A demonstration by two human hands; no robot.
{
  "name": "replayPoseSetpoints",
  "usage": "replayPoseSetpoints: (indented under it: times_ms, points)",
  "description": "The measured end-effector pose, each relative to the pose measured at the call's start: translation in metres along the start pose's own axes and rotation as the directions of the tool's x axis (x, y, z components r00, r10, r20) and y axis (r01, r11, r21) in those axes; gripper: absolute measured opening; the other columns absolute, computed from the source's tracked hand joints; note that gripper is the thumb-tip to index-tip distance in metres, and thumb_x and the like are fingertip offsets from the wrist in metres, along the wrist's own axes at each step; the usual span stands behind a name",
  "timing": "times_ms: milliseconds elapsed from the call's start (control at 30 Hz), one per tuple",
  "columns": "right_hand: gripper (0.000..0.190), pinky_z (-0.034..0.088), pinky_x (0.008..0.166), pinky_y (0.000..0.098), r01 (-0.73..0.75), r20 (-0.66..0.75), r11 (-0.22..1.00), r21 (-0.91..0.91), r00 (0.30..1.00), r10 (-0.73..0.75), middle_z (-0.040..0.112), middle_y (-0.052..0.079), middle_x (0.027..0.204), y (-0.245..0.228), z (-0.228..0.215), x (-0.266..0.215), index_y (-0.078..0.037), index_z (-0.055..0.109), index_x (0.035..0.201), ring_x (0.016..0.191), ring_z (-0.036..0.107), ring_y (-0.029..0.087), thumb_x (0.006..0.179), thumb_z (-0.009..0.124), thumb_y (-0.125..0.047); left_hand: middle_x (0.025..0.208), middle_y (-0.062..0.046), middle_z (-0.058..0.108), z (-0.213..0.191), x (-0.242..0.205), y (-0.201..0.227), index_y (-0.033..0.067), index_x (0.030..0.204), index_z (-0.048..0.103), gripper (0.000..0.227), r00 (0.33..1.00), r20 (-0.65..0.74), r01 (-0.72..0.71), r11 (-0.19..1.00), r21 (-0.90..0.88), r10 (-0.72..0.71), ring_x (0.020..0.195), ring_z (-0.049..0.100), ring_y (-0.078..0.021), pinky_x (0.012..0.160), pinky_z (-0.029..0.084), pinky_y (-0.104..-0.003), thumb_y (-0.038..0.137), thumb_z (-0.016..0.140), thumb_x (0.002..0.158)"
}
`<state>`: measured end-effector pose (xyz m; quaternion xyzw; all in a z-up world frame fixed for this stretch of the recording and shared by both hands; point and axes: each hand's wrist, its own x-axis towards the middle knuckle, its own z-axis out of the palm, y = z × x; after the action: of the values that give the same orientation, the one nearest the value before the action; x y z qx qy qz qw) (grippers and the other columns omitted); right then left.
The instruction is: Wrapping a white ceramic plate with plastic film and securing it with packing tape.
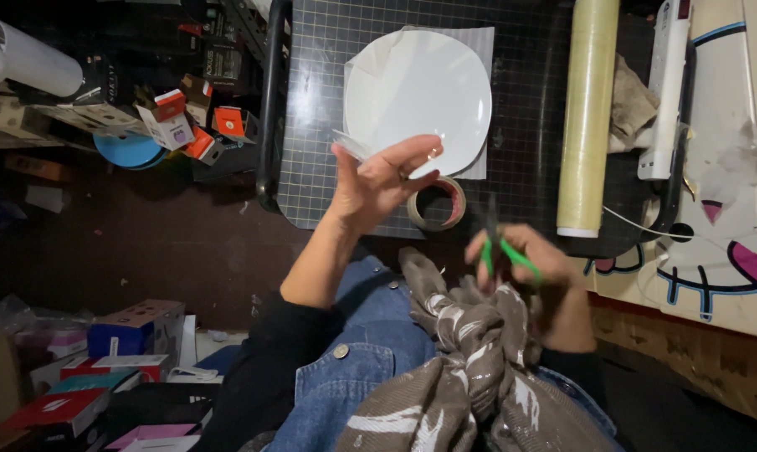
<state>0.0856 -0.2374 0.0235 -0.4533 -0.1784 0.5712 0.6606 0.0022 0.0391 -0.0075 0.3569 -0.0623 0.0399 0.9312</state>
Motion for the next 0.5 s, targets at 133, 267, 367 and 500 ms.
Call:
replayPoseSetpoints:
  times_ms: [133, 267, 367, 500]
  points:
    - [0.065, 0.061, 0.07, 0.0357, -0.059, -0.326, 0.832, -0.551, 0.933, -0.15, 0.075, 0.016, 0.091, 0.035, -0.108, 0.025, -0.001, 0.055, 0.135, 0.064, 0.073, 0.022, 0.081, 0.085, -0.02, 0.15, -0.017, 0.053, -0.011, 0.0, 0.005, -0.0022, 0.154, 0.044, 0.143, 0.999, -0.007, -0.045, 0.993, 0.11, 0.046, 0.144, 0.045, -0.0285, 0.125, 0.021, -0.055, 0.107, 0.024, 0.064]
    - [0.061, 0.057, 0.076, 0.0569, -0.671, -0.69, 0.178, -0.72, 0.662, -0.292, 0.066, 0.011, 0.11, 0.062, -0.173, 0.039, -0.01, 0.065, 0.12, 0.093, 0.071, 0.041, 0.074, 0.088, -0.043, 0.154, -0.015, 0.051, -0.011, -0.001, 0.009, -0.0007, 0.155, 0.042, 0.138, 0.998, -0.009, -0.068, 0.986, 0.152, 0.07, 0.147, 0.043, -0.0252, 0.124, 0.022, -0.056, 0.105, 0.022, 0.069]
    - [0.044, 0.056, 0.08, 0.0596, -0.643, -0.639, 0.104, -0.759, 0.703, -0.314, 0.058, 0.018, 0.117, 0.068, -0.19, 0.044, -0.007, 0.065, 0.112, 0.094, 0.068, 0.045, 0.075, 0.086, -0.02, 0.152, -0.016, 0.052, -0.008, 0.002, 0.015, -0.0016, 0.154, 0.043, 0.138, 0.997, -0.016, -0.067, 0.985, 0.157, 0.07, 0.147, 0.042, -0.0258, 0.123, 0.02, -0.059, 0.105, 0.024, 0.069]
    - [0.034, 0.056, 0.088, 0.0531, -0.512, -0.49, -0.056, -0.857, 0.845, -0.216, 0.07, 0.017, 0.098, 0.061, -0.211, 0.048, -0.013, 0.078, 0.106, 0.093, 0.073, 0.041, 0.075, 0.086, -0.024, 0.153, -0.017, 0.051, -0.007, 0.01, 0.015, -0.0026, 0.155, 0.042, 0.138, 0.998, -0.012, -0.055, 0.986, 0.159, 0.058, 0.148, 0.041, -0.0267, 0.122, 0.02, -0.061, 0.104, 0.023, 0.069]
